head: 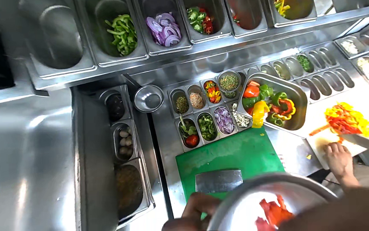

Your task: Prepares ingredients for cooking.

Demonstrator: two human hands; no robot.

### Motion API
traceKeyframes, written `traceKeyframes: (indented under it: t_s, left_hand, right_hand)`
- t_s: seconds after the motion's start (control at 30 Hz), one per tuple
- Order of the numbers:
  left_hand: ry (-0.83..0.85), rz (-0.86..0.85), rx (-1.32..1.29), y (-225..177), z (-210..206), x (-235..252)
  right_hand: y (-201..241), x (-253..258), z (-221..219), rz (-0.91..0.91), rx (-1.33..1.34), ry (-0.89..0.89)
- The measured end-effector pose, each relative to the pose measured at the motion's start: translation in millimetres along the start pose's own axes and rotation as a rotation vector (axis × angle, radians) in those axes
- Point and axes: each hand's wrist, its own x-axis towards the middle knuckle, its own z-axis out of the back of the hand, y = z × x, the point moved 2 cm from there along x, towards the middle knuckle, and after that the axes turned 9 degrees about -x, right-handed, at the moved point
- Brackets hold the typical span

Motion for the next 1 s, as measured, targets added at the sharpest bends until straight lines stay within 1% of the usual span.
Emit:
traceKeyframes:
  t_s: [0.03,0.07,0.1,0.17,0.23,0.37,0.47,0.6,0.73,0.83,1.0]
  left_hand:
    - [-0.012,0.101,0.019,-14,-7,16]
    - [-0.031,0.199,0.056,-30,-17,34]
    - [-0.054,0.142,0.028,-30,-25,41]
    - [-0.098,0.001,-0.026,-13,-29,41]
    - [-0.113,-0.036,-0.04,0,-30,39]
    - [-0.077,-0.026,-0.053,15,-37,33]
    - [-0.065,-0.026,-0.091,24,-49,29]
    - [-0.082,-0.036,-0.094,32,-66,22]
    - [-0.053,-0.005,-0.117,43,-74,18]
    - [-0.003,0.058,-0.16,48,-70,17]
    - [0.123,0.171,-0.109,55,-62,26]
  right_hand:
    - [-2,0,-1,0.096,0.023,0.019]
    - [1,5,-4,0.14,0.066,0.02]
    - [4,9,-9,0.138,0.147,0.02]
    - [-2,9,-15,0.041,0.3,-0.021]
    - [-16,2,-20,-0.026,0.396,-0.071]
    - [-34,-13,-28,-0.059,0.438,-0.167]
    - [-43,-26,-32,-0.074,0.454,-0.202]
    - [-48,-51,-32,-0.13,0.503,-0.25]
    - [-51,-74,-38,-0.182,0.619,-0.333]
    - [-56,-82,-52,-0.19,0.672,-0.455]
    - [-64,-93,-88,-0.237,0.701,-0.714]
